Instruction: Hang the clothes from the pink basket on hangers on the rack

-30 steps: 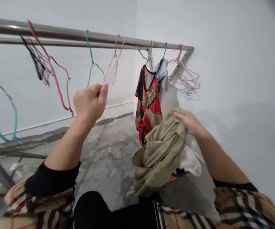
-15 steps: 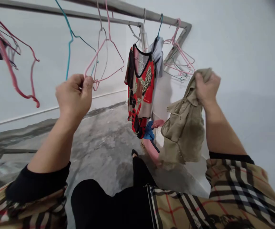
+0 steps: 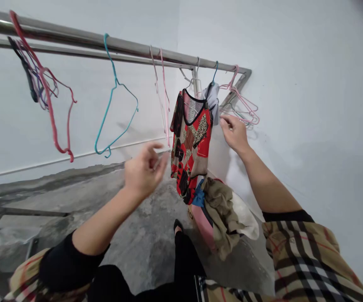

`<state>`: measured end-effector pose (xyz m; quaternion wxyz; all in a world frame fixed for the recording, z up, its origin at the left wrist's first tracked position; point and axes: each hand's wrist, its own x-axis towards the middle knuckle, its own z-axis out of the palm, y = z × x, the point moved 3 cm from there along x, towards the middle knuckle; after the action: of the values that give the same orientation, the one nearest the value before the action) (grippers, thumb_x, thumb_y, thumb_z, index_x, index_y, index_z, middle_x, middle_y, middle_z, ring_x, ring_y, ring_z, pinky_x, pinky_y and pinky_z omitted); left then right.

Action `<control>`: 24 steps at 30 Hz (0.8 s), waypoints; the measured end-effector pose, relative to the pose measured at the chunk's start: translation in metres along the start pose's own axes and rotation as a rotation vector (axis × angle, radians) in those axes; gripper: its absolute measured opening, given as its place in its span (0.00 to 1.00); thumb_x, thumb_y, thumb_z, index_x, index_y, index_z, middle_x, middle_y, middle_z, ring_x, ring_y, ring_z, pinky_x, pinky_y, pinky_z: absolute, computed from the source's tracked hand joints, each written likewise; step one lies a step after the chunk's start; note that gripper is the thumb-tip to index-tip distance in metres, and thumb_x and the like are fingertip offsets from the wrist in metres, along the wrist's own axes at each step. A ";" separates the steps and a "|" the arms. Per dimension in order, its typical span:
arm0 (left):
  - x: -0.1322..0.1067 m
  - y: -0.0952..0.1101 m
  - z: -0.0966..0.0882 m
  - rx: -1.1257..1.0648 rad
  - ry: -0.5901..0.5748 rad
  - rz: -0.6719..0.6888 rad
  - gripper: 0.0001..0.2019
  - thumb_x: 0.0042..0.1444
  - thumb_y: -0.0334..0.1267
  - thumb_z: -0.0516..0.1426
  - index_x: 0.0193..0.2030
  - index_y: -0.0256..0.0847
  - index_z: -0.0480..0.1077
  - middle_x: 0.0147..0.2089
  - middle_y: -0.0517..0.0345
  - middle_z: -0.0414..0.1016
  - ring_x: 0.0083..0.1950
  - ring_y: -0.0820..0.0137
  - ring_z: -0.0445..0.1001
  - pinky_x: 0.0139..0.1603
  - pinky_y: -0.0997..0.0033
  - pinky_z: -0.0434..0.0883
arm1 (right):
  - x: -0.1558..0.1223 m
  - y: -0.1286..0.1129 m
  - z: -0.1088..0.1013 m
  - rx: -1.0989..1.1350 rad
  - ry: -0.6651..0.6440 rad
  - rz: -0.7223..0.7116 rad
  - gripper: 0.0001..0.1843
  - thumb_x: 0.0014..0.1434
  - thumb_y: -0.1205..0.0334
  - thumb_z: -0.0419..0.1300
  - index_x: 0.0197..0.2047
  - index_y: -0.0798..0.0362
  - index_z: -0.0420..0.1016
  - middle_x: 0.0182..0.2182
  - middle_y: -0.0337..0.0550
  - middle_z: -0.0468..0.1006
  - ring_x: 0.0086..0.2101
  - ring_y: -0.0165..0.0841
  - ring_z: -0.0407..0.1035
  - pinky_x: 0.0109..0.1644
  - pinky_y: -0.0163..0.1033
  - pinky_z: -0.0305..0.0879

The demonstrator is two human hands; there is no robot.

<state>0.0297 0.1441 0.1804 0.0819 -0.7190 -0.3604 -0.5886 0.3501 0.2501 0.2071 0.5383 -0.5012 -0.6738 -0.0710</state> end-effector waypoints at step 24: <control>0.076 -0.050 0.203 -0.839 -0.152 -0.402 0.41 0.50 0.56 0.64 0.64 0.35 0.58 0.59 0.42 0.69 0.60 0.60 0.69 0.62 0.61 0.65 | 0.060 -0.049 0.090 0.792 -0.290 0.460 0.09 0.49 0.62 0.61 0.35 0.52 0.68 0.22 0.31 0.69 0.23 0.25 0.64 0.28 0.31 0.62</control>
<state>0.1623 0.3227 0.1745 -0.3580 -0.6470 -0.2286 -0.6333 0.2594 0.3197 0.2398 0.5901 -0.3984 -0.5888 0.3826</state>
